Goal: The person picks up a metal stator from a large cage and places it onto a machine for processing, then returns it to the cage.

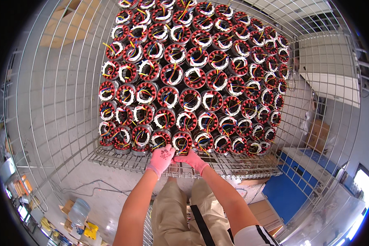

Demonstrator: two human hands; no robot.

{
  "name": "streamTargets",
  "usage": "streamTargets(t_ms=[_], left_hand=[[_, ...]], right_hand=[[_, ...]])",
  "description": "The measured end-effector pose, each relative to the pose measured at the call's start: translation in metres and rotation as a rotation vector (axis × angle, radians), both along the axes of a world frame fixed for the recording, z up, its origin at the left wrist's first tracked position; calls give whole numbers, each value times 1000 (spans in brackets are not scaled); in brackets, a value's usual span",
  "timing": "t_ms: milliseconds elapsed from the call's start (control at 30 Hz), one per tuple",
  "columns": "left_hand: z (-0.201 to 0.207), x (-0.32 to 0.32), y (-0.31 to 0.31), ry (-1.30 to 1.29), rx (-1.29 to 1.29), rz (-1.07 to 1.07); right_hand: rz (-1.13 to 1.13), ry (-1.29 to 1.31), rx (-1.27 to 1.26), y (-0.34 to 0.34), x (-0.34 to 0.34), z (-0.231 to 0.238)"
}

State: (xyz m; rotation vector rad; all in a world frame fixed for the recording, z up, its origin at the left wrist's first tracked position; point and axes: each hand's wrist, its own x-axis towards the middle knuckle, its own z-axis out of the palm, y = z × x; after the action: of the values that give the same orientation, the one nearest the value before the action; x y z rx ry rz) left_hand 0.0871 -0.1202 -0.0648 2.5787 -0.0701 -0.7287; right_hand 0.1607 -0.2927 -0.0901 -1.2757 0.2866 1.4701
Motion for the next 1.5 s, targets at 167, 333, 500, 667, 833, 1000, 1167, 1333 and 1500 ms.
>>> streamTargets(t_ms=[167,333,500,667,833,1000,1167,1333,1500], left_hand=[[6,7,3,-23,108,-108],[37,26,1,102,-42,90],[24,25,-6,309,-59,265],[17,24,-18,507,-29,375],[34,16,-30,336,19,339],[32,18,-27,308,-11,338],[22,17,-25,400,-52,419],[36,30,-33,496,1,479],[29,24,-47,412,51,568]], right_hand=[[-57,-2,88,8,7,7],[124,-7,-108,-5,-2,-22],[48,153,75,-2,9,-29],[-46,162,-54,4,15,-5],[-305,211,-15,0,-2,-28],[-280,129,-46,2,-5,-29],[84,-11,-135,-8,-5,-37],[31,170,-1,-5,8,-28],[-102,130,-46,-10,-8,-44]])
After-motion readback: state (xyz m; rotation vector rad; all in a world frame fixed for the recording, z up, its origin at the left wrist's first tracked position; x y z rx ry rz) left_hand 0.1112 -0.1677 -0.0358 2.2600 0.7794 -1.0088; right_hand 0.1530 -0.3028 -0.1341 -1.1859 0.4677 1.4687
